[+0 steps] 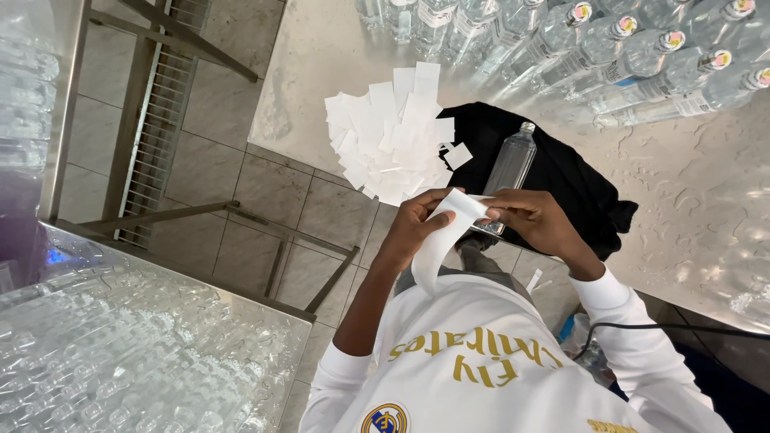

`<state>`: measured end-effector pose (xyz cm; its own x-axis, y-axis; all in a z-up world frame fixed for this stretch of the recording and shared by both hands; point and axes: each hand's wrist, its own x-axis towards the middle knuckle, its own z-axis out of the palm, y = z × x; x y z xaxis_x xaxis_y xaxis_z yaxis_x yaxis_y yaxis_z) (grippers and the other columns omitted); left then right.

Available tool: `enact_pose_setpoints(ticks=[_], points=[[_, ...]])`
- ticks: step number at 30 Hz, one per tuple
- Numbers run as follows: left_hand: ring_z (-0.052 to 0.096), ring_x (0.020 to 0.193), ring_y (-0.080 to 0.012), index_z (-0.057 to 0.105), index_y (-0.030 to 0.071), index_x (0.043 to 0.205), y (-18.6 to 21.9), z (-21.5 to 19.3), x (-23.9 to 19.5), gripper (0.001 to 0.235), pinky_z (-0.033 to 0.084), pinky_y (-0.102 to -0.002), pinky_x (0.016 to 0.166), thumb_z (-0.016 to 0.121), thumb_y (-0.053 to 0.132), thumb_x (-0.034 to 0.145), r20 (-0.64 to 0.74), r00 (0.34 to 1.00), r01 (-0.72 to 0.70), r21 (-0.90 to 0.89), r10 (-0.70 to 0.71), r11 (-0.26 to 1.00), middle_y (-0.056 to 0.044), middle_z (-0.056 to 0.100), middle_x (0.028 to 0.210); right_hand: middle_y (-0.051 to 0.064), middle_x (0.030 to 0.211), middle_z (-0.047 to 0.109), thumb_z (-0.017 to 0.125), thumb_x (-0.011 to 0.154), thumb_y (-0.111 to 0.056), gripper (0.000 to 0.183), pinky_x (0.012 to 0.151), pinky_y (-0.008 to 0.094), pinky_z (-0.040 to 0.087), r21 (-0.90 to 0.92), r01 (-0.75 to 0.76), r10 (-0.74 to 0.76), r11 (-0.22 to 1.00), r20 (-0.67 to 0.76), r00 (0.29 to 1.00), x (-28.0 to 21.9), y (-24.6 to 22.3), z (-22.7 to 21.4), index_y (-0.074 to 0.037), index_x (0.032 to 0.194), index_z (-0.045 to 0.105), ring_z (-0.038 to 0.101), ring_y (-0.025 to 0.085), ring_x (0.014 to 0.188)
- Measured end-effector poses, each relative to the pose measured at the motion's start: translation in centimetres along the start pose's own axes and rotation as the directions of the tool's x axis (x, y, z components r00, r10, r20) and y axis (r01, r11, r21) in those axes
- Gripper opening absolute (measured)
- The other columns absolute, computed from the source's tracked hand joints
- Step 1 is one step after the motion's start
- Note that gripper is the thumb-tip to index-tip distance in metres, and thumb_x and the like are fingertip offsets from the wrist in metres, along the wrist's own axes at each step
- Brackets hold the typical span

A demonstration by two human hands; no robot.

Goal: Manual application of adhesive labels to clear plastic water bottles on a production table.

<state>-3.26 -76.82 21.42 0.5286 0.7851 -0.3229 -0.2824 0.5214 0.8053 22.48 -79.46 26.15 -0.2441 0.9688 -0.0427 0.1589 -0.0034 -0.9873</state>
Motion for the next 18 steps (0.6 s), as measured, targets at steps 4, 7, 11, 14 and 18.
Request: enact_pose_setpoints(ticks=[4, 7, 11, 14, 18], points=[[0.073, 0.107, -0.0137, 0.069, 0.003, 0.143, 0.9, 1.3, -0.6, 0.042, 0.067, -0.033, 0.090, 0.076, 0.008, 0.103, -0.017, 1.000, -0.010, 0.012, 0.011, 1.000, -0.014, 0.080, 0.119, 0.015, 0.105, 0.083, 0.076, 0.101, -0.009, 0.029, 0.059, 0.029, 0.051, 0.007, -0.019, 0.019, 1.000, -0.019, 1.000, -0.5, 0.2, -0.1, -0.009, 0.129, 0.083, 0.062, 0.007, 0.070], [0.072, 0.109, -0.0127, 0.070, 0.004, 0.144, 0.6, 1.5, -0.6, 0.040, 0.066, -0.033, 0.093, 0.075, 0.010, 0.104, -0.023, 0.999, -0.025, 0.039, 0.026, 0.999, -0.013, 0.080, 0.120, 0.016, 0.103, 0.081, 0.078, 0.100, -0.007, 0.032, 0.061, 0.031, 0.052, -0.038, -0.011, 0.008, 0.999, -0.093, 0.996, -1.3, 0.5, -0.4, -0.007, 0.132, 0.081, 0.063, 0.009, 0.072], [0.074, 0.103, -0.0150, 0.067, 0.005, 0.146, -1.2, 1.0, 0.0, 0.042, 0.066, -0.033, 0.087, 0.075, 0.014, 0.106, -0.082, 0.996, -0.033, 0.108, 0.042, 0.994, -0.015, 0.080, 0.118, 0.014, 0.109, 0.080, 0.080, 0.104, -0.007, 0.024, 0.079, 0.033, 0.059, -0.425, 0.117, -0.234, 0.898, -0.234, 0.944, -0.9, -1.8, -0.3, -0.003, 0.128, 0.083, 0.076, 0.021, 0.092], [0.073, 0.103, -0.0154, 0.067, 0.008, 0.146, -2.2, 0.9, 0.4, 0.037, 0.065, -0.034, 0.086, 0.070, 0.021, 0.111, -0.104, 0.992, -0.048, 0.256, 0.077, 0.965, -0.016, 0.081, 0.120, 0.016, 0.106, 0.079, 0.083, 0.101, -0.004, 0.020, 0.082, 0.037, 0.063, -0.646, 0.188, -0.382, 0.740, -0.174, 0.907, -0.4, -3.3, 1.1, -0.002, 0.121, 0.085, 0.078, 0.030, 0.094], [0.076, 0.102, -0.0171, 0.070, 0.011, 0.145, 0.8, 3.6, -0.8, 0.035, 0.065, -0.035, 0.078, 0.067, 0.027, 0.113, -0.129, 0.981, -0.073, 0.440, 0.143, 0.895, -0.016, 0.082, 0.117, 0.011, 0.099, 0.079, 0.084, 0.102, -0.008, 0.014, 0.084, 0.033, 0.063, -0.765, 0.229, -0.458, 0.602, -0.096, 0.884, 0.8, -3.7, 1.8, -0.004, 0.115, 0.086, 0.079, 0.028, 0.095]])
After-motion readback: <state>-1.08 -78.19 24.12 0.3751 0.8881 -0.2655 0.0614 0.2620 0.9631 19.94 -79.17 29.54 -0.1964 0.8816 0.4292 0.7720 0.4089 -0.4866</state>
